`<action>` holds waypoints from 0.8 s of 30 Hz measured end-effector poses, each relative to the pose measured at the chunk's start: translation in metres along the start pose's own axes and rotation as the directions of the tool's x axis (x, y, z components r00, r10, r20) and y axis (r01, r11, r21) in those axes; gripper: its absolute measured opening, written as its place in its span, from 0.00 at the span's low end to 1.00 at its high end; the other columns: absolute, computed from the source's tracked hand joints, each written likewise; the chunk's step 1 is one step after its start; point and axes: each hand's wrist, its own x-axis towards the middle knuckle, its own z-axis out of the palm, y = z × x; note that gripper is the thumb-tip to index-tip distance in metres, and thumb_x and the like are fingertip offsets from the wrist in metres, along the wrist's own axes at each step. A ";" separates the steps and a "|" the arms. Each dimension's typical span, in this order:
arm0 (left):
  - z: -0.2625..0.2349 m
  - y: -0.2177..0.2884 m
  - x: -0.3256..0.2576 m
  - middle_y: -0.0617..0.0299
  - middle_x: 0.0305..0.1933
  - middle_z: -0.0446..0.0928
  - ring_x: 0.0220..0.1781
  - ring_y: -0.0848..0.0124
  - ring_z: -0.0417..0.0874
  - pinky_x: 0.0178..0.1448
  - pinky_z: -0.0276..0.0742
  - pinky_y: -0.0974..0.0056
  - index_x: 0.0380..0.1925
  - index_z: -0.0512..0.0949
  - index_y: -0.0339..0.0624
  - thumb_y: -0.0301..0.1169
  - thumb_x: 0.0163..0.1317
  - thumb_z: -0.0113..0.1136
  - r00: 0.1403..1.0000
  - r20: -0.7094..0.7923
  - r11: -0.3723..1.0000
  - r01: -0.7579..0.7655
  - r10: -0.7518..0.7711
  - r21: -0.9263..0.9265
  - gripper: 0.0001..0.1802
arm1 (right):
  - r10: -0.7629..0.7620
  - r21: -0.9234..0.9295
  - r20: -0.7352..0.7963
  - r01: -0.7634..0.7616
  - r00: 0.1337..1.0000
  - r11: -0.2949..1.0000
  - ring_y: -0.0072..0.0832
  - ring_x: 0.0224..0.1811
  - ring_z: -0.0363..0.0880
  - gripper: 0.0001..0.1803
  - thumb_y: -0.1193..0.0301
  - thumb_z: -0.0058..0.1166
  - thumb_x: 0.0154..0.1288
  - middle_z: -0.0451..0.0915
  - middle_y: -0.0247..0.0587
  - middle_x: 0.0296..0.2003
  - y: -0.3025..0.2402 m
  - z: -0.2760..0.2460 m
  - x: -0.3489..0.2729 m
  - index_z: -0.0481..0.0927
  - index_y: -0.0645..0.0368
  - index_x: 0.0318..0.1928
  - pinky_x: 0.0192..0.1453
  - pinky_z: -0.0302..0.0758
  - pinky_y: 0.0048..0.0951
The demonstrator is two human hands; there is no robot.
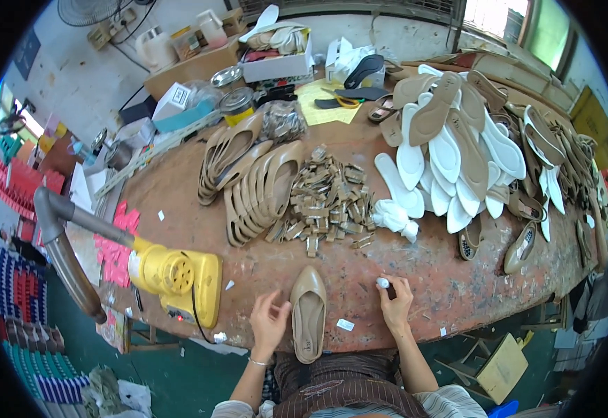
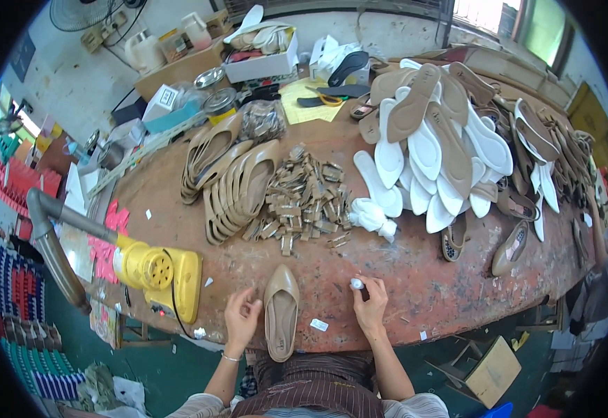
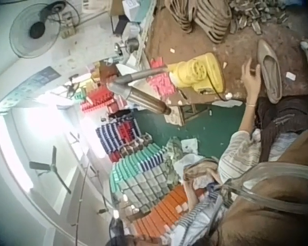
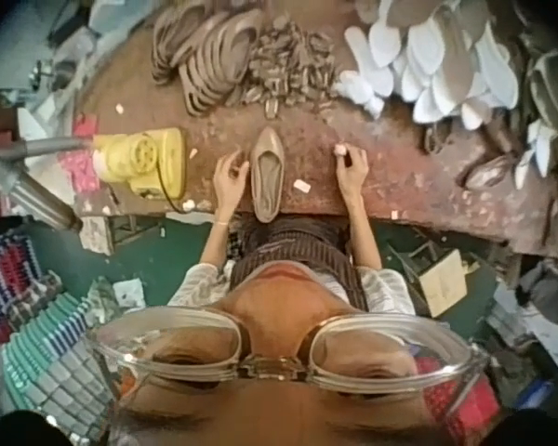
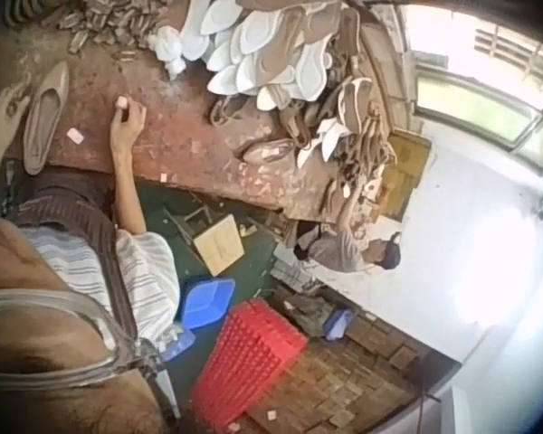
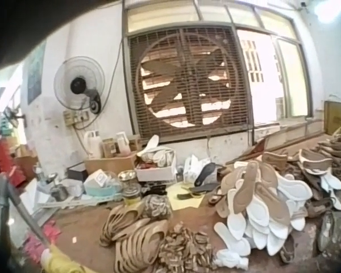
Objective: Applying glue and attaching decorative ornaments to shoes in a factory environment.
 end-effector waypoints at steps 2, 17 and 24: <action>0.012 0.000 -0.011 0.53 0.46 0.74 0.30 0.67 0.78 0.35 0.76 0.65 0.54 0.74 0.38 0.35 0.54 0.68 0.990 0.123 0.995 0.081 -0.073 -0.061 0.27 | 0.011 -0.010 -0.041 -0.011 0.999 1.000 0.39 0.41 0.78 0.12 0.82 0.61 0.52 0.83 0.44 0.37 0.006 -0.005 0.006 0.82 0.63 0.39 0.46 0.75 0.34; 0.018 0.001 -0.001 0.54 0.45 0.77 0.33 0.71 0.79 0.36 0.76 0.68 0.54 0.75 0.36 0.24 0.61 0.58 0.996 -0.006 0.993 0.093 -0.094 -0.071 0.20 | 0.071 -0.053 -0.046 -0.073 0.996 0.996 0.42 0.43 0.78 0.17 0.82 0.61 0.51 0.81 0.48 0.40 0.032 -0.016 0.026 0.80 0.62 0.44 0.50 0.73 0.36; 0.002 -0.018 -0.036 0.51 0.43 0.76 0.31 0.67 0.78 0.34 0.75 0.67 0.52 0.76 0.35 0.28 0.65 0.55 0.996 -0.066 0.992 -0.060 0.067 0.109 0.16 | 0.056 -0.182 -0.054 -0.065 0.997 0.981 0.48 0.55 0.71 0.36 0.83 0.64 0.47 0.72 0.54 0.54 0.027 -0.042 -0.024 0.67 0.65 0.60 0.59 0.70 0.38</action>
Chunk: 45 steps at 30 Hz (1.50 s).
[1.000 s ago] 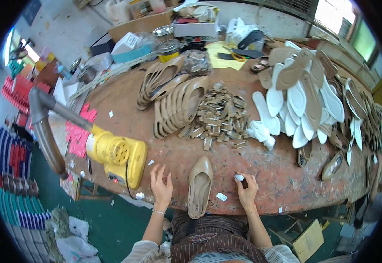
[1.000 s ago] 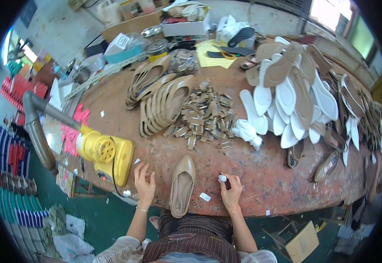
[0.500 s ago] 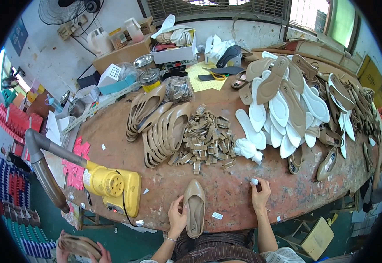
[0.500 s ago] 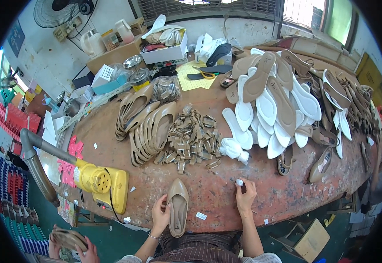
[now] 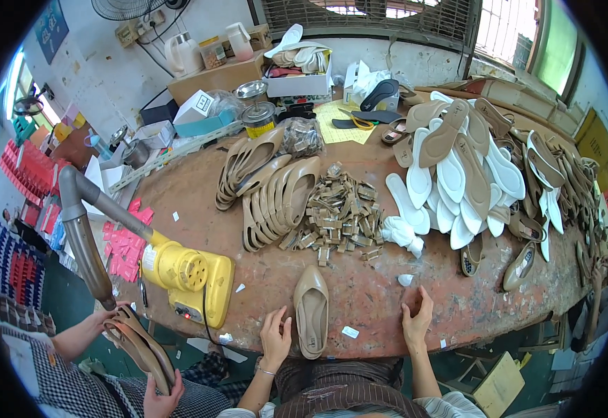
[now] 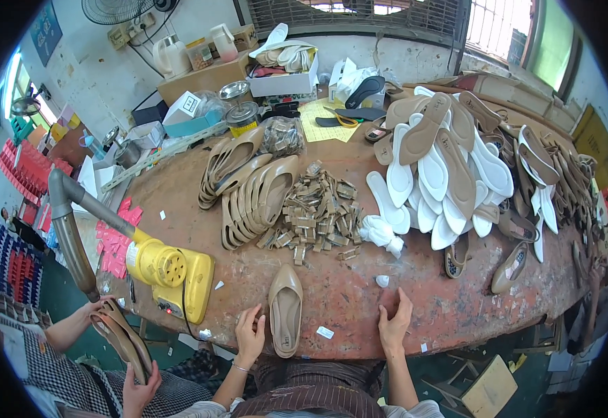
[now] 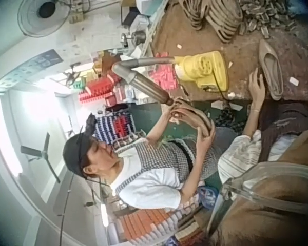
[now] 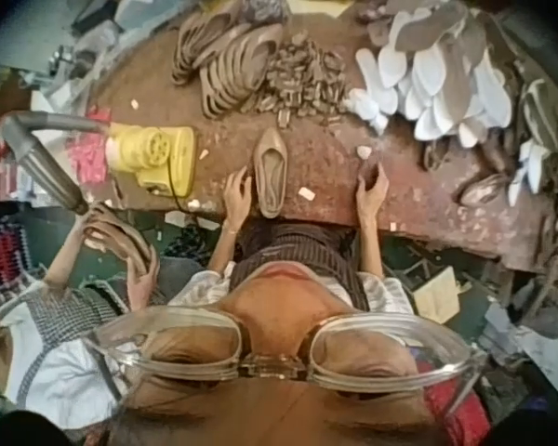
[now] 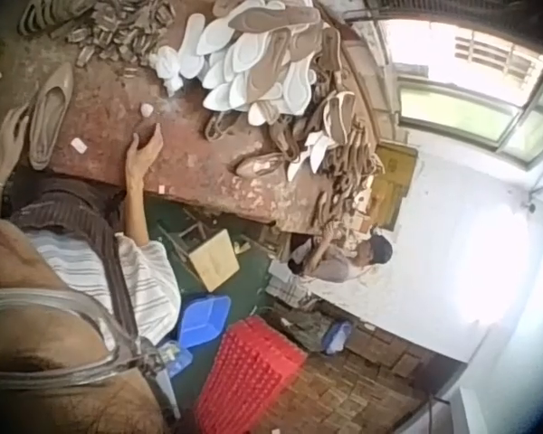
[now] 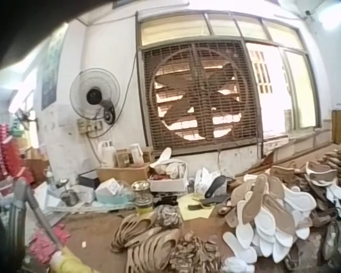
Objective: Applying glue and attaching decorative ornaments to shoes in a factory environment.
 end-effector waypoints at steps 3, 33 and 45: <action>-0.002 -0.004 -0.012 0.50 0.45 0.76 0.35 0.60 0.80 0.40 0.76 0.62 0.49 0.77 0.36 0.26 0.63 0.56 0.997 -0.015 0.994 0.075 -0.076 -0.085 0.15 | 0.013 -0.103 0.000 -0.012 1.000 0.995 0.50 0.61 0.67 0.30 0.80 0.60 0.53 0.70 0.54 0.57 -0.006 -0.016 -0.032 0.69 0.66 0.58 0.65 0.64 0.43; 0.005 -0.009 -0.019 0.52 0.44 0.72 0.42 0.55 0.78 0.43 0.76 0.56 0.44 0.79 0.39 0.20 0.54 0.57 0.992 -0.035 0.979 -0.117 0.125 0.166 0.16 | -0.199 -0.324 -0.194 0.129 0.961 0.937 0.46 0.54 0.75 0.11 0.80 0.53 0.50 0.81 0.45 0.47 -0.001 -0.009 -0.065 0.81 0.59 0.36 0.61 0.69 0.45; 0.018 -0.024 -0.007 0.43 0.50 0.71 0.52 0.47 0.73 0.58 0.68 0.52 0.44 0.75 0.26 0.18 0.56 0.51 0.961 0.100 0.947 -0.273 0.259 0.168 0.15 | -0.164 -0.324 -0.384 0.034 0.909 0.945 0.38 0.54 0.74 0.16 0.75 0.55 0.43 0.82 0.36 0.46 0.007 -0.015 -0.069 0.82 0.55 0.38 0.66 0.64 0.50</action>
